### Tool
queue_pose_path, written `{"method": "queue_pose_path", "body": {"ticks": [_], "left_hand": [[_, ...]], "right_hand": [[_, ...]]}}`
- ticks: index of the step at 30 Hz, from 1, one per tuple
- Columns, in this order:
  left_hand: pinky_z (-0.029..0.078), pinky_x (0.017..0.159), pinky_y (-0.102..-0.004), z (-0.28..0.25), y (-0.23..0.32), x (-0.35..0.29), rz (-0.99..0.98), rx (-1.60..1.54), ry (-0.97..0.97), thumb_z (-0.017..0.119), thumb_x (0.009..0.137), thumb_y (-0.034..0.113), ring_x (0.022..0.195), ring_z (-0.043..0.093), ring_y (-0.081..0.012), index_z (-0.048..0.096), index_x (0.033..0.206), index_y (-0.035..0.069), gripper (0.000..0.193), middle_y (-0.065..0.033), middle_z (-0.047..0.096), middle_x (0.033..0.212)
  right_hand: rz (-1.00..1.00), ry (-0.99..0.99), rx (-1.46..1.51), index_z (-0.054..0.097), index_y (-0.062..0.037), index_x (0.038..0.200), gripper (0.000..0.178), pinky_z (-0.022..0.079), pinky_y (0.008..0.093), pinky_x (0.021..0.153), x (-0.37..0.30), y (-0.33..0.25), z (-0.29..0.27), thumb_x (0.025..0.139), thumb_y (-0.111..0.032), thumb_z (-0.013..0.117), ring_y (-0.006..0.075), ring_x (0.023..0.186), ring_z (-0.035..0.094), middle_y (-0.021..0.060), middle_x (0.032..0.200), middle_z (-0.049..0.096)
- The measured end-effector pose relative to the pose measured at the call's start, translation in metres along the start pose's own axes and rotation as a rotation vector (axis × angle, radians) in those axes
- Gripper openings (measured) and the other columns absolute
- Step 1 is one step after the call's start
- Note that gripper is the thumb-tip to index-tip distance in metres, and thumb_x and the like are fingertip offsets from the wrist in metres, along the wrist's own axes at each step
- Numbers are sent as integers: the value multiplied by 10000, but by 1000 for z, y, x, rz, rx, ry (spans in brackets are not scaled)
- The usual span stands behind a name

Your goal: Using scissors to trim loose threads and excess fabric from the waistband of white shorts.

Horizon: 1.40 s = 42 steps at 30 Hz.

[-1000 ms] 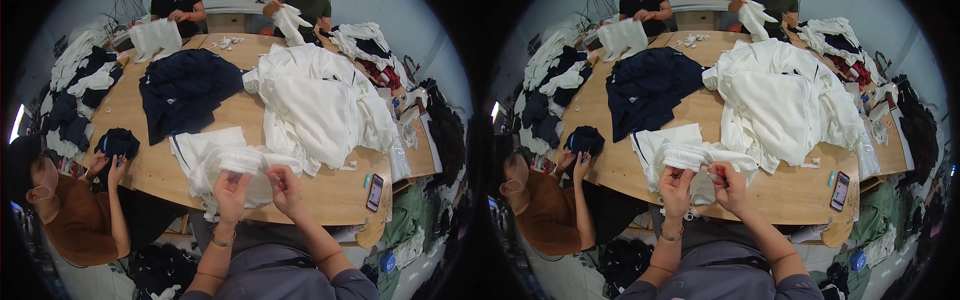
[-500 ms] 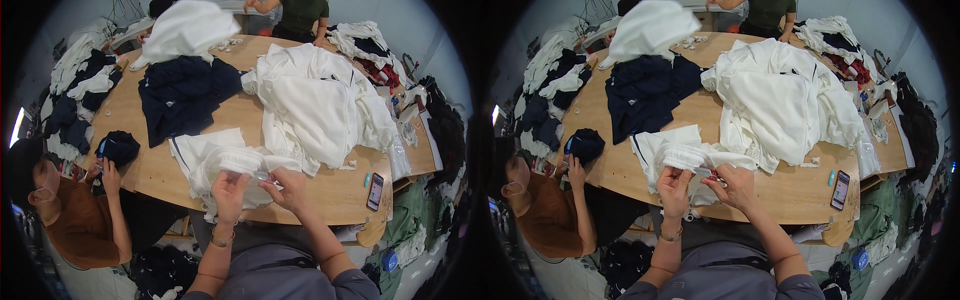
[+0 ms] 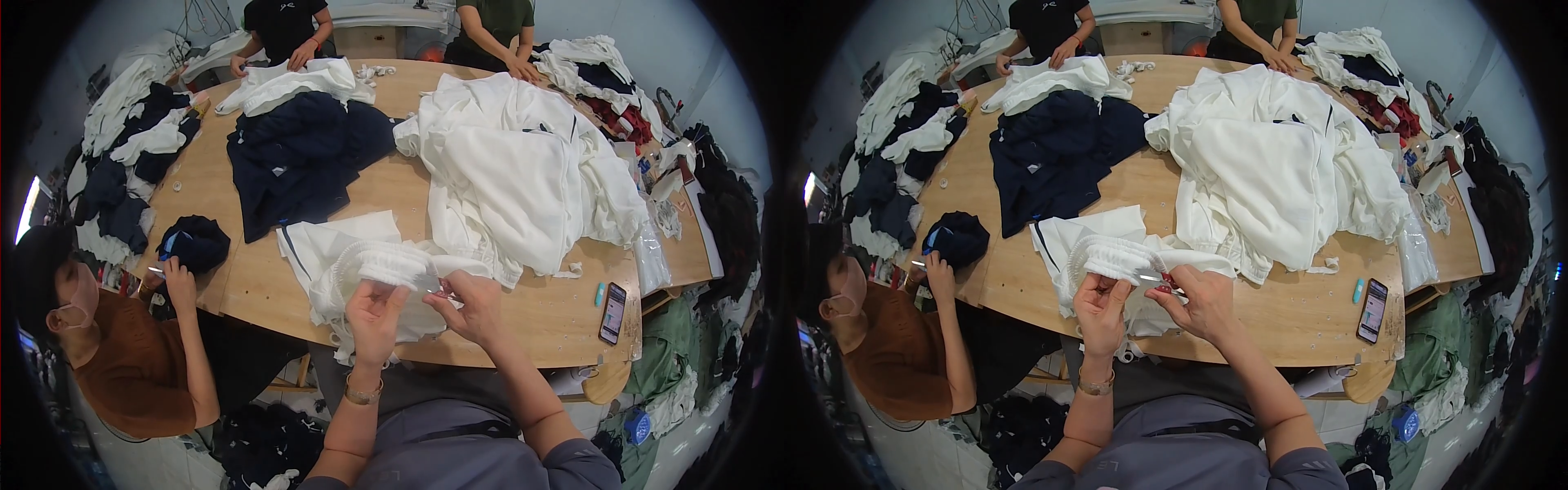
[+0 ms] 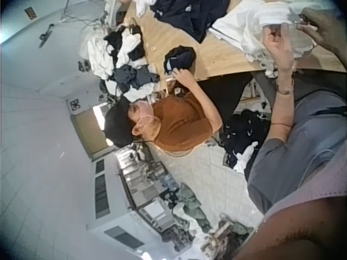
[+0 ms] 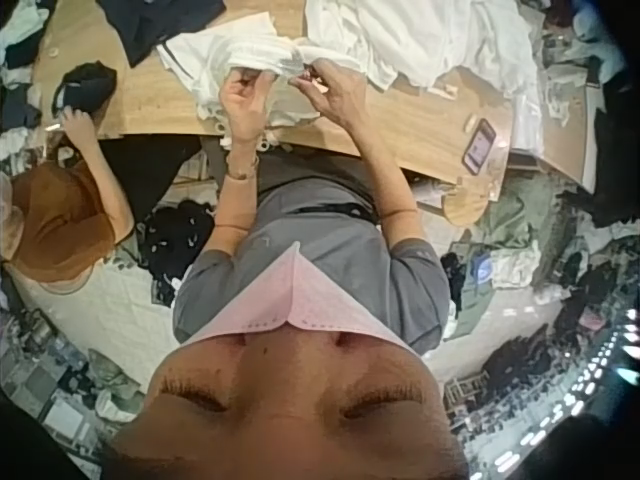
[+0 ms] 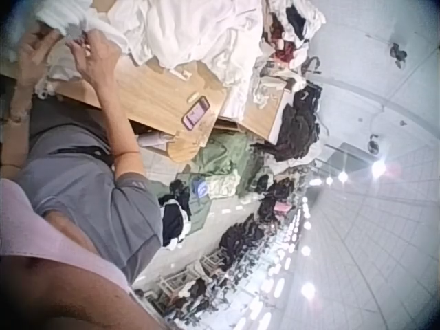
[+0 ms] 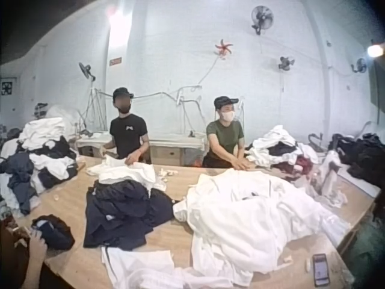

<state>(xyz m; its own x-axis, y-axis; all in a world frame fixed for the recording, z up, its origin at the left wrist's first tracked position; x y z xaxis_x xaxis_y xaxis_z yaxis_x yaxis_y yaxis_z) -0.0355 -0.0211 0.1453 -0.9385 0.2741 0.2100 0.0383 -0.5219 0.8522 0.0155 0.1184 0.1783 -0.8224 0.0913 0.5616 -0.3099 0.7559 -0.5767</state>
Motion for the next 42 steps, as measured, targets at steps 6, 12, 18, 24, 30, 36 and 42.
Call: {"method": "queue_pose_path", "body": {"ticks": [6,12,18,24,30,36,42], "left_hand": [[425,812,-232,2,2,-1,-5,53,-13,554,824,-30,900,544,-102,532,1012,-51,190,-76,585,981],[431,813,-242,0,-3,0,-29,-75,-16,551,825,-31,910,548,-110,531,1024,-49,200,-80,584,989],[431,818,-243,2,-2,0,-38,-70,-7,542,828,-34,918,550,-116,528,1035,-46,208,-80,584,997],[430,818,-239,1,-3,0,-16,-54,0,548,824,-37,911,550,-113,527,1027,-47,204,-81,583,995],[430,812,-237,1,-1,-1,-13,-20,6,554,820,-40,899,550,-107,530,997,-49,179,-82,588,975],[439,806,-239,0,-3,-2,4,32,-1,548,827,-32,901,553,-111,523,1024,-51,199,-92,585,992],[502,835,-344,6,-5,2,-59,-143,-31,485,868,4,929,580,-167,461,1124,-39,262,-114,580,1012]], "right_hand": [[-15,1,-29,524,-41,693,271,396,293,449,0,2,4,692,-229,718,231,494,541,78,583,538],[62,33,88,532,-39,711,268,397,300,448,3,0,3,715,-244,704,229,494,540,78,599,547],[115,1,56,532,-23,719,260,389,301,453,3,0,1,716,-218,705,237,478,512,88,585,533],[45,-11,39,524,-35,694,274,385,300,446,1,-1,1,711,-239,707,240,478,514,90,567,518],[-8,7,-42,519,-51,675,287,379,308,438,2,-3,1,697,-259,715,239,473,515,73,569,523],[48,42,15,530,-36,715,230,372,269,460,2,0,1,727,-195,696,172,481,479,54,573,498],[368,170,575,545,-23,818,176,339,202,477,-2,14,10,783,-148,664,48,546,401,-3,605,495]]}}
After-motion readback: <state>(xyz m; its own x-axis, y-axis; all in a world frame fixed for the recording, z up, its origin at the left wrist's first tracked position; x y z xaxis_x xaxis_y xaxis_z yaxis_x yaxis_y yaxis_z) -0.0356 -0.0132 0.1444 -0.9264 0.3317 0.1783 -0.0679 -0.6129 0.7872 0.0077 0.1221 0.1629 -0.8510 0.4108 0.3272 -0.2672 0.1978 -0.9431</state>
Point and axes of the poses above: each hand's wrist, its own x-axis towards the middle knuckle, its own z-axis out of the palm, y = z × x, the point moved 5 cm from there along x, towards the middle knuckle
